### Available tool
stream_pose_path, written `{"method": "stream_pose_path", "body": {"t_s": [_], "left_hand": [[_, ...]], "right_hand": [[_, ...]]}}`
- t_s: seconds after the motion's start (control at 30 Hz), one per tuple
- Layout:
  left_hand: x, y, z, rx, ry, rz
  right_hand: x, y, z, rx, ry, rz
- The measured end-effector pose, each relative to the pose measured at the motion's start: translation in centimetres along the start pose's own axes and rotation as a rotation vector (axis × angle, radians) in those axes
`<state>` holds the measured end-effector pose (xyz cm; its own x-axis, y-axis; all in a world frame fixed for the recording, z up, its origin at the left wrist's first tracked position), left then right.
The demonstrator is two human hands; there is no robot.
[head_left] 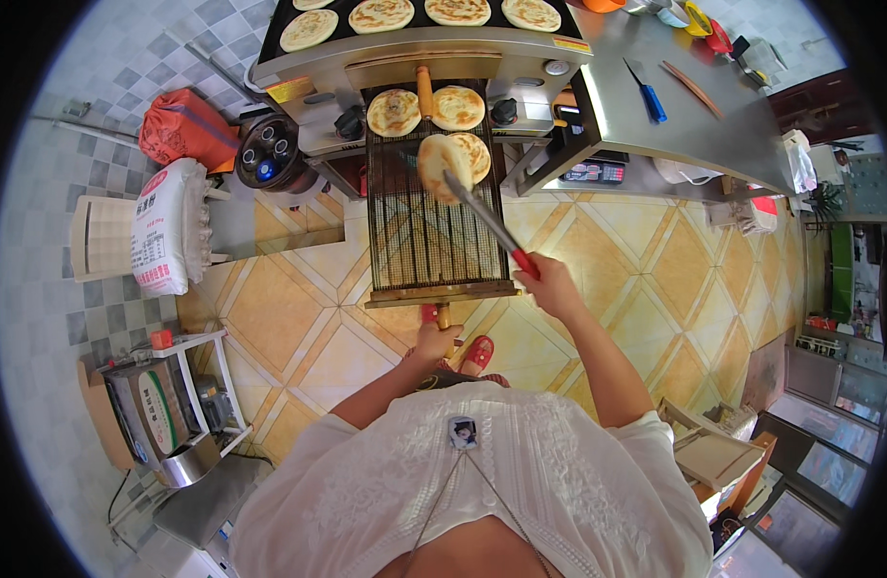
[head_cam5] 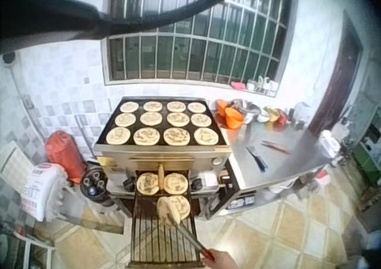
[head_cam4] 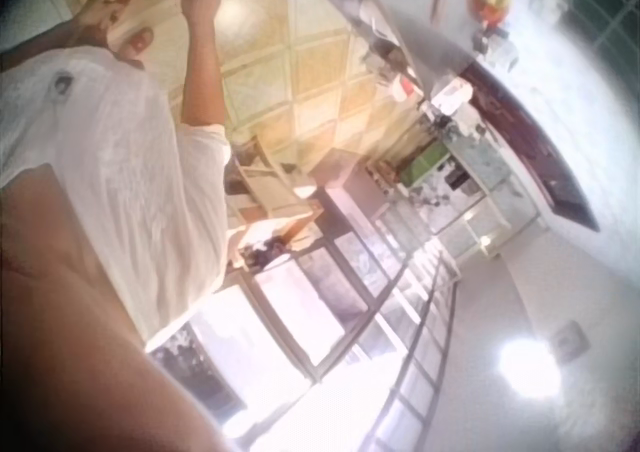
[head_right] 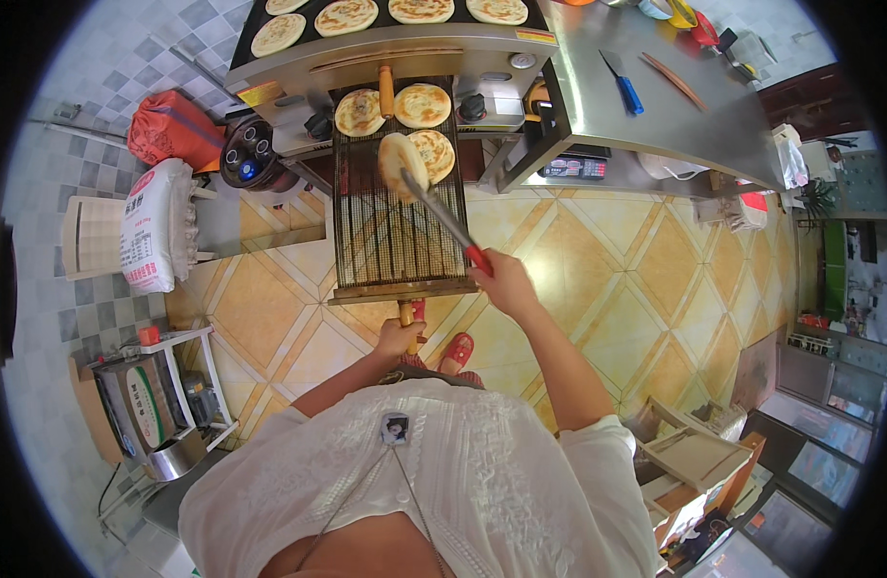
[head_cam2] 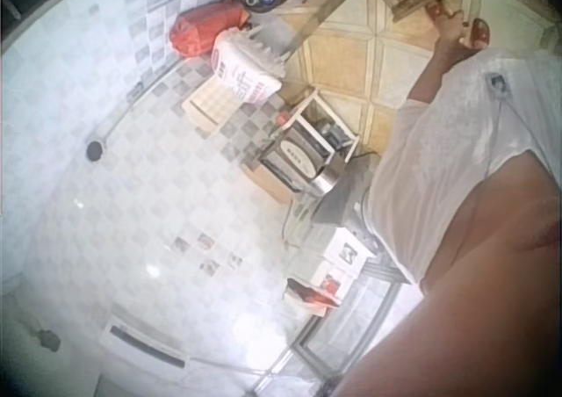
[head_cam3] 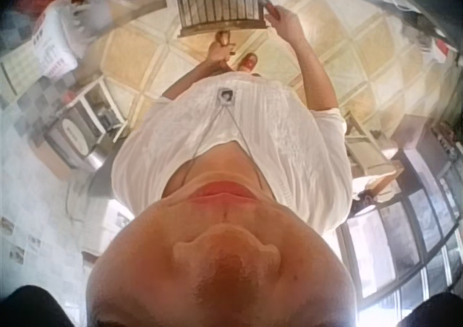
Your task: The person places round dough discs onto a hot griddle and cooks them. They use a brush to apply oil to the cooking pancakes and a spatula to flip them. Once cooked, the pancakes are transferred with tongs to a wire cooling rack and then arranged on a wooden tray.
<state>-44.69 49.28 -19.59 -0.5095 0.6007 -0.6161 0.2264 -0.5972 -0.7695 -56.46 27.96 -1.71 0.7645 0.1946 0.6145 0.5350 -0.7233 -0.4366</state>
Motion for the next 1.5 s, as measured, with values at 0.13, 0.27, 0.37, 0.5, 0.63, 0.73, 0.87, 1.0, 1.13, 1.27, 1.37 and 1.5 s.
{"method": "stream_pose_path", "body": {"t_s": [0.13, 0.27, 0.37, 0.5, 0.63, 0.73, 0.87, 1.0, 1.13, 1.27, 1.37, 1.5], "left_hand": [[-1.0, -0.6, 0.0, 0.034, 0.035, -0.005], [-0.9, -0.1, 0.0, 0.085, 0.029, 0.011], [-0.6, 0.0, -0.4, 0.061, 0.080, -0.030], [-0.7, 0.0, -0.3, 0.059, 0.072, -0.005], [-0.4, 0.5, -0.2, 0.088, 0.061, -0.018], [-0.1, 0.7, -0.4, 0.081, 0.065, -0.035], [-0.2, 0.7, -0.4, 0.073, 0.115, -0.045], [-0.5, 0.3, -0.6, 0.105, 0.146, -0.095], [-1.2, 0.1, -0.7, 0.131, 0.090, -0.067], [-2.9, -1.1, -0.1, 0.124, 0.207, -0.028], [-3.9, -2.3, 1.2, 0.181, 0.286, -0.015], [0.2, 3.6, -2.1, 0.321, 0.380, 0.109]], "right_hand": [[0.1, 1.5, -2.4, -0.440, -0.809, -0.116], [-1.4, 2.4, -1.7, -0.412, -0.886, -0.072], [-2.4, -0.6, -1.2, -0.207, -0.677, -0.087], [-4.4, -1.4, 1.2, 0.099, 0.440, 0.246], [-4.0, -0.6, 2.5, 0.164, 0.714, 0.364], [-3.2, 0.6, 2.6, 0.254, 0.822, 0.387], [-3.8, 3.5, 3.9, 0.319, 0.957, 0.362], [-3.0, 7.5, 4.7, 0.366, 0.962, 0.271], [-2.2, 9.9, 5.0, 0.416, 1.067, 0.212], [-2.9, 6.1, 4.9, 0.326, 1.134, 0.254], [-5.7, -1.0, 4.7, 0.240, 1.174, 0.133], [-9.7, -17.3, 3.5, 0.028, 1.289, 0.107]]}}
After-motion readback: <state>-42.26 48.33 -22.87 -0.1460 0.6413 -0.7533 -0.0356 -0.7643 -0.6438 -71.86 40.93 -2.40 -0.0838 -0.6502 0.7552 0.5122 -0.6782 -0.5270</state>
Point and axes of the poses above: each hand's wrist, its own y-axis towards the middle knuckle, its own z-axis out of the palm, x = y × z, the point moved 5 cm from there along y, towards the middle knuckle, and after that the axes turned 4 degrees about -y, right-handed, at the moved point
